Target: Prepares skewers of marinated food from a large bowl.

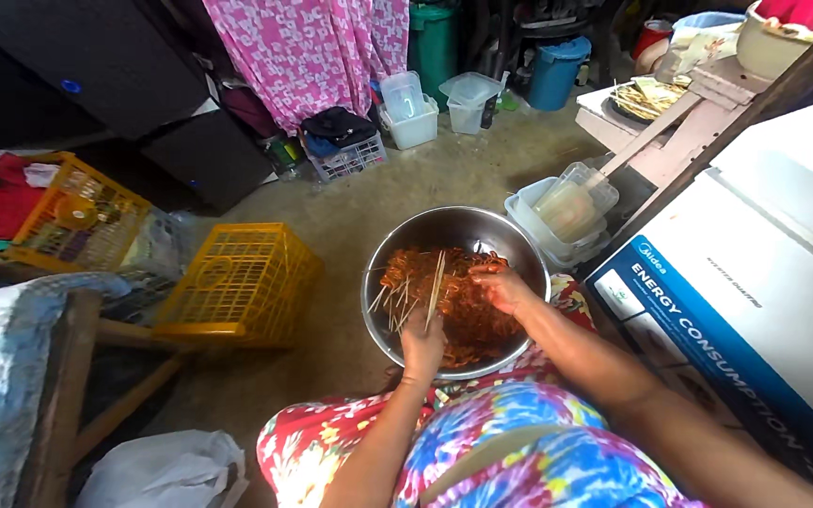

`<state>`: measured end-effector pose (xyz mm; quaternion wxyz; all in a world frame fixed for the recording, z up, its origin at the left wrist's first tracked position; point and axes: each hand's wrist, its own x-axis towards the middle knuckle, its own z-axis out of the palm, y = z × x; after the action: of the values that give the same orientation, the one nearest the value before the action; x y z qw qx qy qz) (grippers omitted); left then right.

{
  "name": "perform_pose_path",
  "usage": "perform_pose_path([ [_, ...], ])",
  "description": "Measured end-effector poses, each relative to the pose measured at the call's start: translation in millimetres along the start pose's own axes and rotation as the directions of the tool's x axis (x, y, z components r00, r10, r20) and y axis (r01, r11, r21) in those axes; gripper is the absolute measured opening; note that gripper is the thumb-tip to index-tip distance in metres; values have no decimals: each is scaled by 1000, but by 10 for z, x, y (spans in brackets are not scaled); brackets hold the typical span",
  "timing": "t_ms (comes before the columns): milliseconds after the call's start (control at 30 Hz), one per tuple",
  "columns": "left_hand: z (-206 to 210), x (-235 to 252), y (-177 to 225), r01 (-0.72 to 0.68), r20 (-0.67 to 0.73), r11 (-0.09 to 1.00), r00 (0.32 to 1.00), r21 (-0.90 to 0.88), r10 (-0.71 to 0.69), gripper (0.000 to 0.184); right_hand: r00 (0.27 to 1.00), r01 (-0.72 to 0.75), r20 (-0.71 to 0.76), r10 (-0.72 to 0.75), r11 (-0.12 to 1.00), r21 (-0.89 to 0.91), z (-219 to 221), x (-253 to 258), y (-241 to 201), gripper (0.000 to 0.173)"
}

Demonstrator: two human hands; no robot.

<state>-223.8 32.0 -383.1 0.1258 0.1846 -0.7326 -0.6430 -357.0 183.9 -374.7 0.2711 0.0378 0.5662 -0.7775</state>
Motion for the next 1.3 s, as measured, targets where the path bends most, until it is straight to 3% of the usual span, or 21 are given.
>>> perform_pose_path([
  [167, 8, 3, -6, -1, 107, 1000, 994, 20, -1, 10, 996, 52, -84, -34, 975, 217, 7, 36, -36, 14],
  [567, 5, -2, 8, -9, 129, 998, 992, 68, 0, 10, 997, 60, -65, -52, 990, 126, -7, 63, 0, 17],
  [1300, 11, -6, 14, -13, 113, 996, 994, 93, 3, 11, 993, 109, -63, -103, 987, 114, 20, 36, 26, 17],
])
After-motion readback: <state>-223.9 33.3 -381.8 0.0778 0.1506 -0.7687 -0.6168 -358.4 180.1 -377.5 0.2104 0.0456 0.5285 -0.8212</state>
